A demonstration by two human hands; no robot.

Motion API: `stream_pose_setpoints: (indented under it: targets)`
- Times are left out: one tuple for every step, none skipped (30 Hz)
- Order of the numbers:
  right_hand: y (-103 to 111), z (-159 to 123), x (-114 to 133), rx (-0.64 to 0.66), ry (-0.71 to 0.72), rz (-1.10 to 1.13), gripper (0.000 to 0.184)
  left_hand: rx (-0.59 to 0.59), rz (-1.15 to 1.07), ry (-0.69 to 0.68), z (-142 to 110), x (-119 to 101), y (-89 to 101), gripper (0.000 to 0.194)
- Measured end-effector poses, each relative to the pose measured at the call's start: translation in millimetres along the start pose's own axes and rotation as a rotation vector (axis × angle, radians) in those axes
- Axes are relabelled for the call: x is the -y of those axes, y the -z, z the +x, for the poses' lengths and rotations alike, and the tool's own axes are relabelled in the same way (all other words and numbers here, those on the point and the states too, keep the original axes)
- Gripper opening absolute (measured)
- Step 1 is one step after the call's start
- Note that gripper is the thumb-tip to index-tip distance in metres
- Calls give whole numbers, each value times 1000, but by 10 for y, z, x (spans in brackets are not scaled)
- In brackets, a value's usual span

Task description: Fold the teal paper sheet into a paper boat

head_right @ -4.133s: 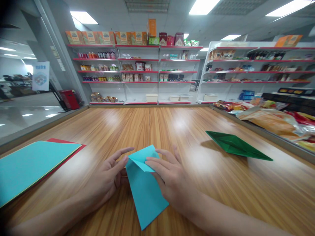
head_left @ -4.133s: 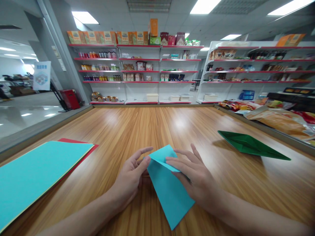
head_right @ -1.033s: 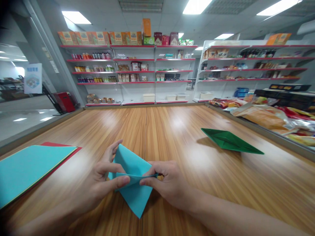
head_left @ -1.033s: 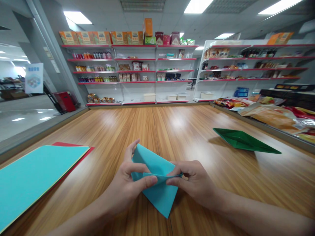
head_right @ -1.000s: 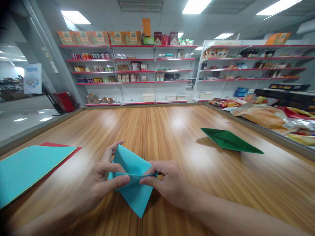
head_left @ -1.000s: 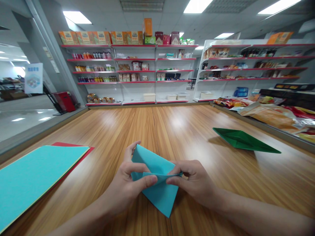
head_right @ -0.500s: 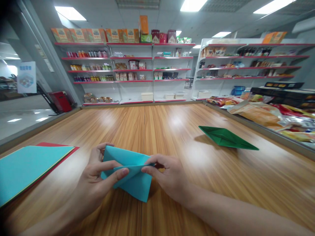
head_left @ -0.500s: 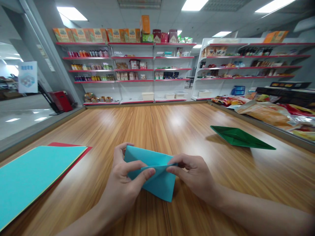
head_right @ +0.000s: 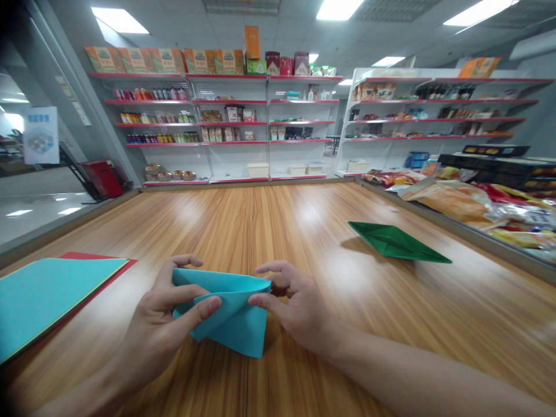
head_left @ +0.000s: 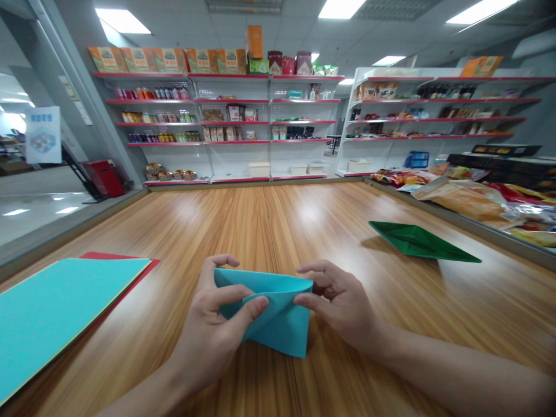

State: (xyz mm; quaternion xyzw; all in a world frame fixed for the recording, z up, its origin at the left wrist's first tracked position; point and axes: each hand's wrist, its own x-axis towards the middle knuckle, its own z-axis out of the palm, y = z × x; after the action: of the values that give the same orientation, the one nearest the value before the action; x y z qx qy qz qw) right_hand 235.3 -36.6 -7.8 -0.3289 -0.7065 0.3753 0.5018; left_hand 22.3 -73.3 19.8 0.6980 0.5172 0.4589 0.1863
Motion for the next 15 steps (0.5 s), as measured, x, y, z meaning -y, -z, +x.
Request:
stream_pose_setpoints:
  targets:
    - [-2,4,-8,1,-19,13,30,3,-23,21,5,7,-1,31]
    - [-2,9,-12,6,-35,23,29,4,-38,36,10,11,-2,31]
    - [-1,12,-13,13,-49,37,27,5,-46,45,13,13,0,31]
    - [0,14,-11,22,-60,51,24,5,-46,45,15,13,2,32]
    - [2,14,-8,29,-69,65,21,1,-42,38,16,12,5,32]
    - [3,12,-2,37,-74,78,20,-3,-36,25,16,12,9,32]
    - [4,9,4,44,-77,89,19,-8,-32,10,16,12,13,32]
    - [4,5,12,50,-78,101,18,-11,-30,-9,16,13,17,32]
    - [4,0,19,56,-79,113,17,-14,-28,-30,16,15,20,31]
    - [2,-4,27,60,-78,127,17,-18,-25,-49,15,17,22,30]
    - [0,-7,35,62,-78,141,17,-20,-20,-66,13,19,23,30]
    - [-3,-9,42,62,-80,154,16,-23,-15,-79,10,19,22,30]
    - [-6,-10,48,62,-83,166,16,-30,-11,-87,5,18,20,29]
    - [-9,-11,53,63,-88,177,17,-37,-10,-91,-1,16,16,28]
    - [-11,-11,56,62,-97,191,17,-47,-10,-93,-9,12,11,28]
